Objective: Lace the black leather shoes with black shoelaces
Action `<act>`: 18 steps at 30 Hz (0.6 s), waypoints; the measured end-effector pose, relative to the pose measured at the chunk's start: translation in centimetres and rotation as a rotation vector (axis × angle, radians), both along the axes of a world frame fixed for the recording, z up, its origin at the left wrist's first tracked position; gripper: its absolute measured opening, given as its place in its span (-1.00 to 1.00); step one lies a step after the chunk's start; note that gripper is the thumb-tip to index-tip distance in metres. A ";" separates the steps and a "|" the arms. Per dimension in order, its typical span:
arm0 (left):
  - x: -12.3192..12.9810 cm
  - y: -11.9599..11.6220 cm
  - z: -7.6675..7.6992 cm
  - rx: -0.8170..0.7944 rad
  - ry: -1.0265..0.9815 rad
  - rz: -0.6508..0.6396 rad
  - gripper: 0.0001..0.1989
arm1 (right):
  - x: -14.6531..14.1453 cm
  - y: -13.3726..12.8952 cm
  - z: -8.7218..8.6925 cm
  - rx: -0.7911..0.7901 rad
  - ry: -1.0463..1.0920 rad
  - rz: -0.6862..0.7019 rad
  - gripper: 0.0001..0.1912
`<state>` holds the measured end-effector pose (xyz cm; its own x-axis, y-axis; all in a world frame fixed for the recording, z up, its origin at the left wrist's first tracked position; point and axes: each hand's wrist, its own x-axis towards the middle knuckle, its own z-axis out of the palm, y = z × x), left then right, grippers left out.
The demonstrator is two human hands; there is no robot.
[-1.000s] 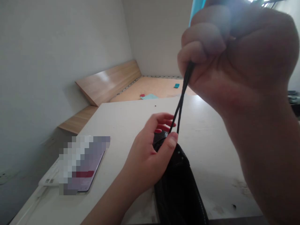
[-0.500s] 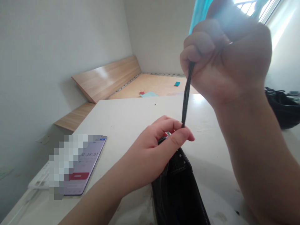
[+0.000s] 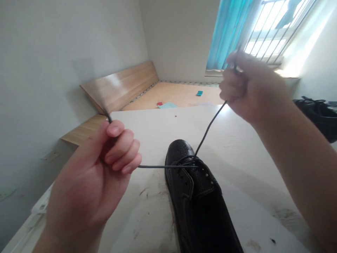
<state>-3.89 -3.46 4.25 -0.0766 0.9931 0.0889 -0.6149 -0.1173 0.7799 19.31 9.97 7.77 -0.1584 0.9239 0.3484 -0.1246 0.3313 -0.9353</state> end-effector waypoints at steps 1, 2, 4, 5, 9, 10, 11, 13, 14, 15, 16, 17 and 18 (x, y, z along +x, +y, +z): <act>-0.6 -0.3 -0.2 -0.015 0.022 0.035 -0.59 | 0.4 -0.3 -1.5 0.032 -0.137 0.033 -0.74; -1.2 -0.7 -0.5 -0.029 0.047 0.063 -0.60 | 0.9 -0.7 -3.1 0.089 -0.341 0.034 -0.75; -2.3 -1.5 -1.5 -0.072 0.106 0.116 -0.65 | 2.3 -1.7 -6.3 0.104 -0.525 0.048 -0.80; -2.7 -1.9 -2.2 -0.082 0.155 0.136 -0.70 | 3.2 -2.4 -7.7 0.200 -0.729 0.018 -0.79; -3.0 -3.7 -4.6 -0.240 0.591 0.194 -0.75 | 6.8 -4.9 -11.0 0.623 -1.186 -0.075 -0.79; -2.7 -4.1 -5.0 -0.264 0.750 0.210 -0.71 | 7.4 -5.4 -11.4 0.696 -1.208 -0.083 -0.80; -2.4 -4.4 -5.3 -0.265 0.915 0.211 -0.67 | 8.0 -5.8 -11.6 0.752 -1.218 -0.089 -0.81; -1.8 -4.7 -5.8 -0.214 1.213 0.169 -0.62 | 8.8 -6.4 -12.0 0.824 -1.234 -0.113 -0.82; -1.6 -4.8 -5.9 -0.183 1.326 0.133 -0.60 | 9.1 -6.5 -12.1 0.856 -1.243 -0.129 -0.82; -1.5 -4.8 -6.0 -0.160 1.408 0.096 -0.60 | 9.4 -6.6 -12.3 0.879 -1.250 -0.145 -0.82; -1.5 -4.8 -6.2 -0.146 1.459 0.060 -0.61 | 9.6 -6.7 -12.5 0.889 -1.247 -0.158 -0.82; -1.5 -4.7 -6.3 -0.135 1.485 0.029 -0.62 | 9.8 -6.7 -12.7 0.884 -1.231 -0.163 -0.81; -1.5 -4.7 -6.3 -0.121 1.495 0.001 -0.65 | 9.8 -6.8 -12.7 0.859 -1.208 -0.159 -0.79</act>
<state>-5.44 -8.15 -2.06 0.0078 1.0000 0.0033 0.7367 -0.0079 0.6761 29.08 3.18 -4.96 -0.6610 0.5442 0.5166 0.6528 0.7565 0.0383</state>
